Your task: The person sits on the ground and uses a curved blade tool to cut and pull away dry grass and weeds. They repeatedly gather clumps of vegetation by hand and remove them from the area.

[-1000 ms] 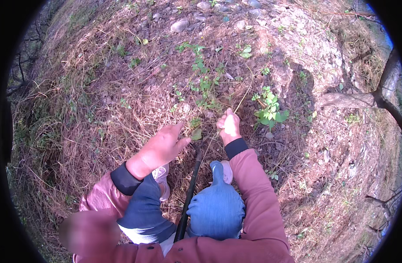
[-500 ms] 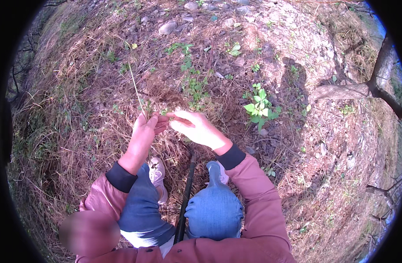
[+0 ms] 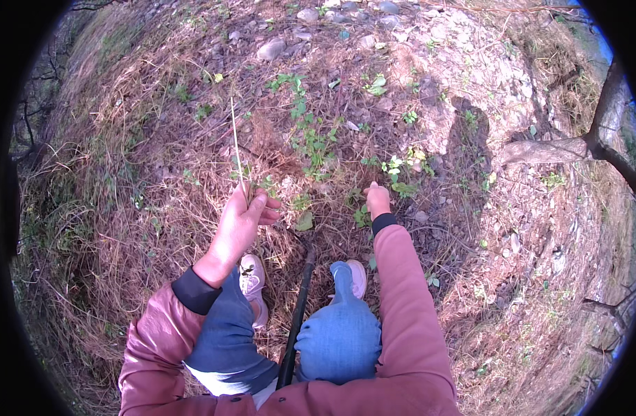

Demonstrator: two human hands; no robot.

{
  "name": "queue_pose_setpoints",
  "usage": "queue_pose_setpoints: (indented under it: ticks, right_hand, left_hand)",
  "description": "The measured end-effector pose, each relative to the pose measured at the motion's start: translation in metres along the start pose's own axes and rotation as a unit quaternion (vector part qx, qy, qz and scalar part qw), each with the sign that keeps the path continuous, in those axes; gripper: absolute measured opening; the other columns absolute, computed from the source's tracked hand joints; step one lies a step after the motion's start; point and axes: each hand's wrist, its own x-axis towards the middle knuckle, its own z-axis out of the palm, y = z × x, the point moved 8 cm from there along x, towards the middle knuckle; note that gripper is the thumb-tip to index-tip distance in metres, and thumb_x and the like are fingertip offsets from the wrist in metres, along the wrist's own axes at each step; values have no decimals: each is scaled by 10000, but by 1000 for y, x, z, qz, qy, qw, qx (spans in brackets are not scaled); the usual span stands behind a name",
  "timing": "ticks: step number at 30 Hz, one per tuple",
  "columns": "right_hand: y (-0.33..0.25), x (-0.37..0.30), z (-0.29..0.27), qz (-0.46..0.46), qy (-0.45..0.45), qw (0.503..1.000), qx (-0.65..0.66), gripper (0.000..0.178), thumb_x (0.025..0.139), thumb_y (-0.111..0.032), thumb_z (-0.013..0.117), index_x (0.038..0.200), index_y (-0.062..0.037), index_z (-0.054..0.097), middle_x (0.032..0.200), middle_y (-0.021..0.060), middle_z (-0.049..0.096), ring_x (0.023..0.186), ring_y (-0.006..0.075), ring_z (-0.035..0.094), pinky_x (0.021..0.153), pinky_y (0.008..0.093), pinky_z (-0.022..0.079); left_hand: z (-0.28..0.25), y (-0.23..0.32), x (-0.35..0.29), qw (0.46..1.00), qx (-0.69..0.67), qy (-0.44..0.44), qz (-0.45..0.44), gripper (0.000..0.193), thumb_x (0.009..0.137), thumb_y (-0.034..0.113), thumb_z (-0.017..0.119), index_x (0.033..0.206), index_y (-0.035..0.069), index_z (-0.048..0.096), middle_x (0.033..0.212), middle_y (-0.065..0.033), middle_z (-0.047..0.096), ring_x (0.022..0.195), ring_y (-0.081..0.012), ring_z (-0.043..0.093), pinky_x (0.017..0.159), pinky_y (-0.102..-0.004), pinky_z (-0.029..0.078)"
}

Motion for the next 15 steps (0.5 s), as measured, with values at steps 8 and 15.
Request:
queue_pose_setpoints:
  ticks: [8,15]
  right_hand:
    - [-37,-23,34,14,-144,863,485,207,959,-218,483,849,-64,566,626,-18,504,457,126,460,397,267,372]
    - [-31,-88,27,40,-31,898,437,199,996,-174,462,826,-73,483,571,-49,333,413,79,277,351,240,214]
  left_hand:
    - [-6,2,-3,999,35,6,3,133,1003,84,459,1074,-29,458,924,-143,653,728,-184,657,678,-322,551]
    - [5,-1,-3,1000,18,-23,4,126,1007,83,458,1072,-25,464,922,-131,647,748,-172,651,671,-313,547]
